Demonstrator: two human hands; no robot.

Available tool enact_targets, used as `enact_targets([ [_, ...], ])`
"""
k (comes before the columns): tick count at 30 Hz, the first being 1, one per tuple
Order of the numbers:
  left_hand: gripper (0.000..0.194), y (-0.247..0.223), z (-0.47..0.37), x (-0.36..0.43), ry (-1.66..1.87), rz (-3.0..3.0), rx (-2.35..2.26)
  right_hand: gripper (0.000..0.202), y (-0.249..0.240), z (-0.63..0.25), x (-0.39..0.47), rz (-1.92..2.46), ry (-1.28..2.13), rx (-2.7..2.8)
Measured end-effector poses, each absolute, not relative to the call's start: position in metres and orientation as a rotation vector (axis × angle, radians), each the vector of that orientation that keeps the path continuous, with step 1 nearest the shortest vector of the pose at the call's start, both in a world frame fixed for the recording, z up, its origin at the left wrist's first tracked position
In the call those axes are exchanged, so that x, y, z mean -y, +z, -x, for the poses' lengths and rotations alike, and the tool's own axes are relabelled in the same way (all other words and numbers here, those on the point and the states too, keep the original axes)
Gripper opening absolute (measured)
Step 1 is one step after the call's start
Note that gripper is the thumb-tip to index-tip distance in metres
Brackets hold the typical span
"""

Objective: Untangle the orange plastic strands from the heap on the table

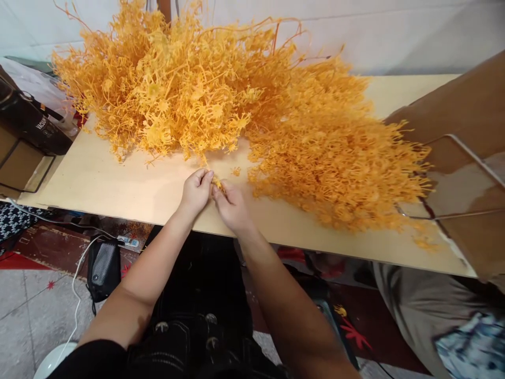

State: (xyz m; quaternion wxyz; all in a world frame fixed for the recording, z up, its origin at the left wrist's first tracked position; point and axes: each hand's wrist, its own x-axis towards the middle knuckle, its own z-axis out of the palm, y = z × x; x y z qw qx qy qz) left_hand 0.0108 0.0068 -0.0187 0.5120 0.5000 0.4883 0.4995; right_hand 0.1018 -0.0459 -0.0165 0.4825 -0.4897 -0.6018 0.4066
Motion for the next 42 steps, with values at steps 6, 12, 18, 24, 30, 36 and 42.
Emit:
enact_targets([
  [6, 0.029, -0.013, -0.008, -0.014, 1.181, -1.045, -1.298, 0.014, 0.014, -0.095, 0.083, 1.050, 0.794, 2.076],
  [12, 0.031, -0.026, 0.002, 0.002, 1.086, -1.262, -1.121, 0.022, 0.033, -0.217, 0.035, 1.716, 0.272, 1.551],
  [18, 0.031, -0.028, 0.013, 0.010, 1.060, -1.310, -1.127, 0.031, 0.052, -0.281, 0.005, 1.849, -0.241, 1.452],
  [24, 0.028, -0.027, 0.018, 0.011, 0.995, -1.508, -1.232, 0.026, 0.073, -0.177, 0.001, 1.465, 0.239, 1.633],
  [30, 0.012, -0.021, 0.039, 0.015, 0.976, -1.862, -1.499, 0.040, 0.087, -0.108, -0.032, 1.258, 0.016, 1.760],
  [36, 0.040, 0.014, 0.060, 0.014, 1.458, -1.633, -1.455, 0.020, 0.063, -0.080, -0.029, 1.311, 0.124, 1.953],
  [42, 0.055, 0.045, 0.042, -0.005, 1.397, -1.190, -1.226, 0.013, 0.037, -0.075, 0.007, 1.280, 0.174, 2.022],
])
